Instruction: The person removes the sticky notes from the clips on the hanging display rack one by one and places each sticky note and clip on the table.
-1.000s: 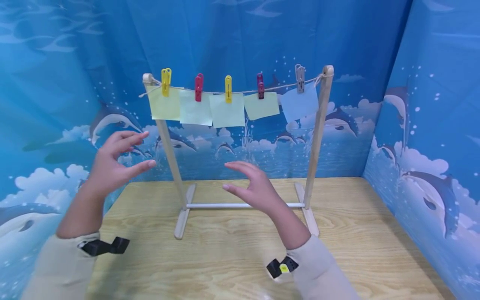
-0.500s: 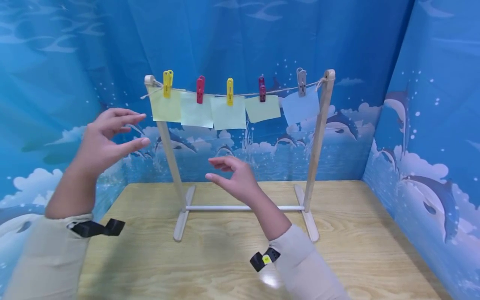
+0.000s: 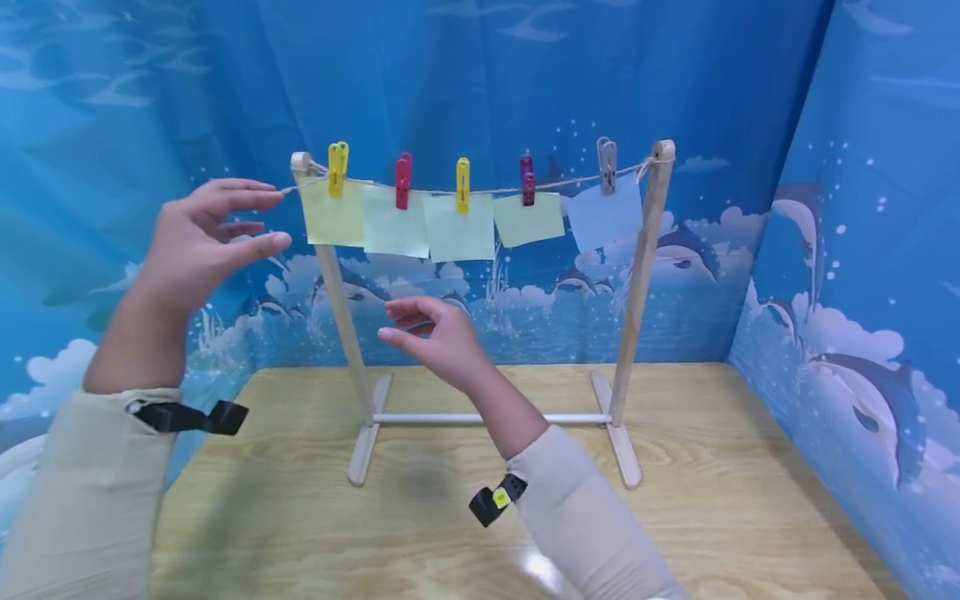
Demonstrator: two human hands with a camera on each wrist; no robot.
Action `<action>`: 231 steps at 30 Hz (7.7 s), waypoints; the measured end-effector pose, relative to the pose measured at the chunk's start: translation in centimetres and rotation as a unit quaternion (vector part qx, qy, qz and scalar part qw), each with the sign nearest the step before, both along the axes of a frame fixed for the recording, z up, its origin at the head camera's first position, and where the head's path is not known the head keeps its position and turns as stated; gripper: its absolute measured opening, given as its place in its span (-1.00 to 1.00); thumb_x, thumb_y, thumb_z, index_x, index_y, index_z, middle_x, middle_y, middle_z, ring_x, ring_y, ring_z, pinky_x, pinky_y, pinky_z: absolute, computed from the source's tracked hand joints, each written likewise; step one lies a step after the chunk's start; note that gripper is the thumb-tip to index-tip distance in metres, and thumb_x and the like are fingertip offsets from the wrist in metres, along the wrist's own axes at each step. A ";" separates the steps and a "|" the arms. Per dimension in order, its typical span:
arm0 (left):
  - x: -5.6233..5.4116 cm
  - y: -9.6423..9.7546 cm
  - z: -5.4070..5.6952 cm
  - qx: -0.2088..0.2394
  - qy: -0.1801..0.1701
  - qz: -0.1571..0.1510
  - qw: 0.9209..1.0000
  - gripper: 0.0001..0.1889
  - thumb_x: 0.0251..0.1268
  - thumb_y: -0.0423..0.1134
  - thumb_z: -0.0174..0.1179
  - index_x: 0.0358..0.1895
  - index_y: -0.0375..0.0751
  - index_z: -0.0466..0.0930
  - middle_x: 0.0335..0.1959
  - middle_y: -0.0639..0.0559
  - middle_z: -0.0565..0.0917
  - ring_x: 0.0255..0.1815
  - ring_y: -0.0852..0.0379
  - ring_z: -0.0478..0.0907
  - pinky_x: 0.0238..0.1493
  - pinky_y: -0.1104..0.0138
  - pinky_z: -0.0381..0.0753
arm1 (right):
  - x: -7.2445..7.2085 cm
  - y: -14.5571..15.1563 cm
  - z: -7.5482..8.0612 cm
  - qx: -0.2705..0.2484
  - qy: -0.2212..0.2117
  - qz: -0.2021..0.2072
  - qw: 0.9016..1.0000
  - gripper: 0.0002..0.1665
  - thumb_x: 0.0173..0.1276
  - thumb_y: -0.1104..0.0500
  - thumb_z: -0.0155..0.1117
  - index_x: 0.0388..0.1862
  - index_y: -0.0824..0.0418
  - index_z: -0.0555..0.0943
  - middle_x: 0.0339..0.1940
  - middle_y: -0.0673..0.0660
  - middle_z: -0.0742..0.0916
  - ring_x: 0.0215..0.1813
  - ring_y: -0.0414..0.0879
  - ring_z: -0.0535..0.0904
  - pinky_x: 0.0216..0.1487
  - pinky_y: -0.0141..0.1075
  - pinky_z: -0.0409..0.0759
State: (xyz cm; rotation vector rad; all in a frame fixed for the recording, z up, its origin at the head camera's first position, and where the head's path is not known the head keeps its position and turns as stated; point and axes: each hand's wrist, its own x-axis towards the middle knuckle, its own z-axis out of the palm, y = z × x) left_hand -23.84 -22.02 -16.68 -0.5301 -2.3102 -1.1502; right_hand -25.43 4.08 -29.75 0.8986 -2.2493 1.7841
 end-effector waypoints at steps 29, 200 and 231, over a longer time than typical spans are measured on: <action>-3.3 2.7 6.2 0.032 -0.112 0.007 0.993 -0.34 0.05 0.06 0.43 0.30 0.08 0.52 0.33 0.10 0.47 0.34 0.05 0.37 0.36 0.19 0.37 | -3.2 -7.9 2.7 -0.357 -0.225 0.022 0.906 -0.59 0.33 0.23 0.35 0.15 0.26 0.59 0.08 0.21 0.68 0.07 0.05 0.65 0.09 -0.27 0.62; 2.6 3.6 -16.5 0.285 -0.135 -0.163 0.935 -0.64 0.17 -0.53 0.31 0.05 -0.50 0.53 0.01 -0.24 0.66 0.02 0.00 0.64 0.02 0.24 0.63 | 5.2 14.6 -9.2 -0.171 -0.174 -0.036 0.969 -0.76 0.36 0.43 0.21 -0.44 0.14 0.63 -0.50 0.04 0.65 -0.44 -0.16 0.63 -0.28 -0.29 0.71; 3.0 -0.8 -23.7 0.305 -0.211 -0.071 0.926 -0.54 0.17 -0.47 0.34 0.15 -0.48 0.48 -0.02 0.10 0.70 -0.02 0.17 0.65 -0.01 0.33 0.63 | 6.7 20.7 -12.3 -0.226 -0.198 -0.144 0.943 -0.77 0.38 0.40 0.21 -0.39 0.14 0.68 -0.46 0.04 0.64 -0.43 -0.16 0.64 -0.29 -0.35 0.70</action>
